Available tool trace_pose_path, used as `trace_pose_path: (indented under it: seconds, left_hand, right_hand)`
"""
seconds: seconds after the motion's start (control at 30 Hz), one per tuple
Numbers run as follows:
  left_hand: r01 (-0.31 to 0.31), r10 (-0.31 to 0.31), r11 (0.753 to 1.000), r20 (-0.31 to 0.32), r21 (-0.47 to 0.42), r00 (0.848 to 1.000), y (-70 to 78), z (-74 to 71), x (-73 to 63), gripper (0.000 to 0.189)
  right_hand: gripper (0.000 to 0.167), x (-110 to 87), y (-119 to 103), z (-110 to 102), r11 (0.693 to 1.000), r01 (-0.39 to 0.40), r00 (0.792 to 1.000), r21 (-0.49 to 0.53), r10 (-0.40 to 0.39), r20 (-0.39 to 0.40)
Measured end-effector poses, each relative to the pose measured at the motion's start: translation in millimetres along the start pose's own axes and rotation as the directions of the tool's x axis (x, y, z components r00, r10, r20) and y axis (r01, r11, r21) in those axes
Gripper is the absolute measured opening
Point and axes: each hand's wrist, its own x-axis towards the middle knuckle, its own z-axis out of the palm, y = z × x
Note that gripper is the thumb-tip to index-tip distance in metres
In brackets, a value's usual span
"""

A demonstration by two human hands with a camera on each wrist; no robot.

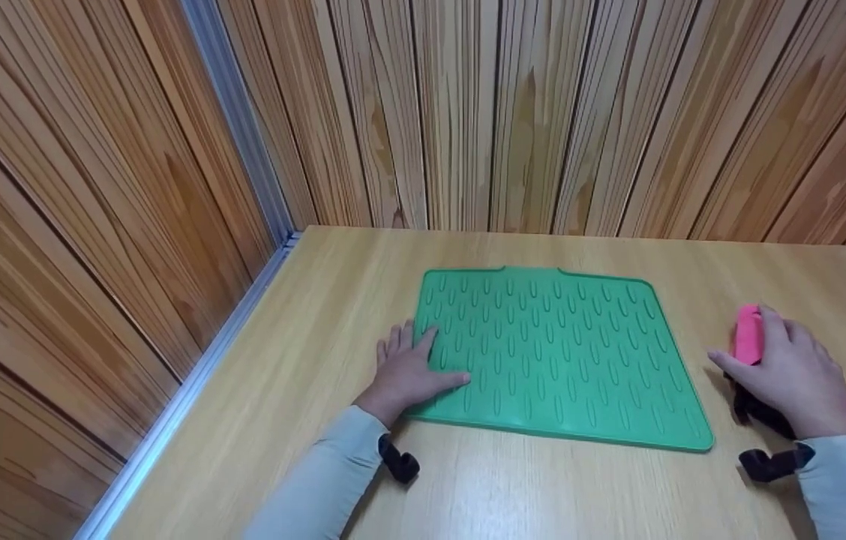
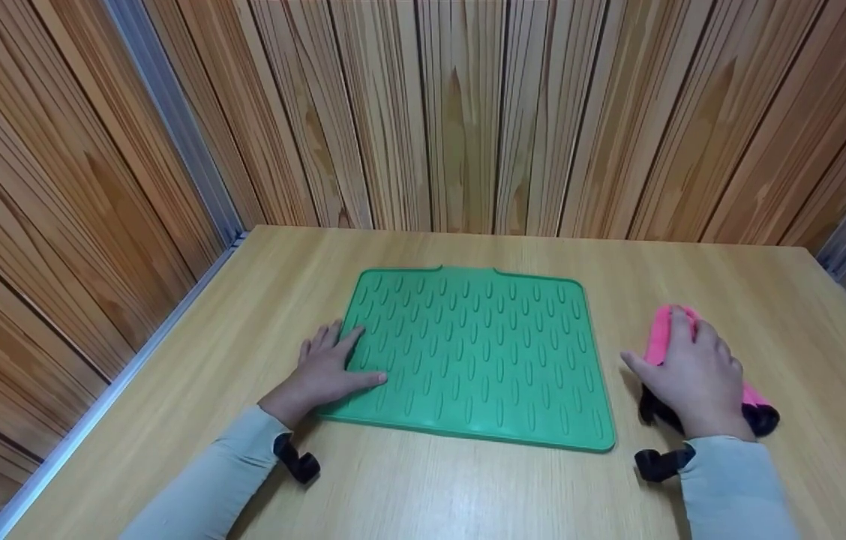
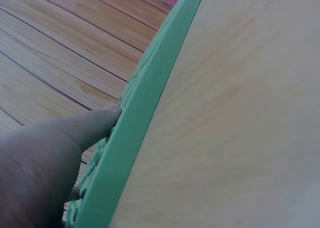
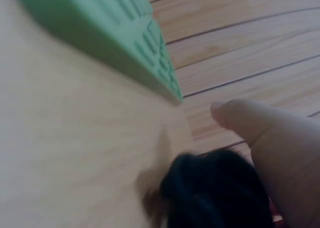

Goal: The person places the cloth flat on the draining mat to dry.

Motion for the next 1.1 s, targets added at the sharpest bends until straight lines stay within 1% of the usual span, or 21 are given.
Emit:
trace_pose_path:
  seconds: [0.1,0.17,0.23,0.47,0.67,0.9,1.1]
  left_hand:
    - [0.003,-0.003,1.0,-0.006,-0.006,1.0,-0.8,1.2,-0.5,0.108]
    - [-0.001,0.001,1.0,-0.009,-0.016,1.0,-0.1,1.5,-0.7,0.108]
    - [-0.003,0.003,1.0,-0.011,-0.023,1.0,0.4,1.9,-1.0,0.108]
    - [-0.016,0.015,1.0,-0.03,-0.025,0.999,1.0,4.9,-0.2,0.107]
    - [-0.023,0.022,0.999,-0.034,-0.026,0.999,3.2,7.5,-1.0,0.106]
    - [-0.023,0.021,0.999,-0.033,-0.036,0.999,5.9,11.4,-0.2,0.107]
    - [-0.026,0.024,0.999,-0.029,-0.042,0.999,7.9,14.9,-1.2,0.108]
  right_hand:
    - [0.12,1.5,8.2,3.0,0.998,-0.051,0.998,0.026,0.05,0.049]
    - [0.121,2.3,14.7,5.1,0.997,-0.074,0.995,0.035,0.072,0.063]
    - [0.121,3.5,20.1,7.1,0.996,-0.082,0.995,0.034,0.08,0.059]
    - [0.122,7.0,27.8,12.0,0.999,-0.051,0.998,0.01,0.051,0.03]
    - [0.115,6.2,30.5,14.1,1.0,-0.018,1.0,0.022,0.018,-0.019]
    - [0.112,6.4,30.1,14.1,0.999,-0.007,1.0,0.032,0.008,-0.023]
    - [0.105,6.1,29.9,17.3,0.999,0.003,0.999,0.044,-0.001,-0.048]
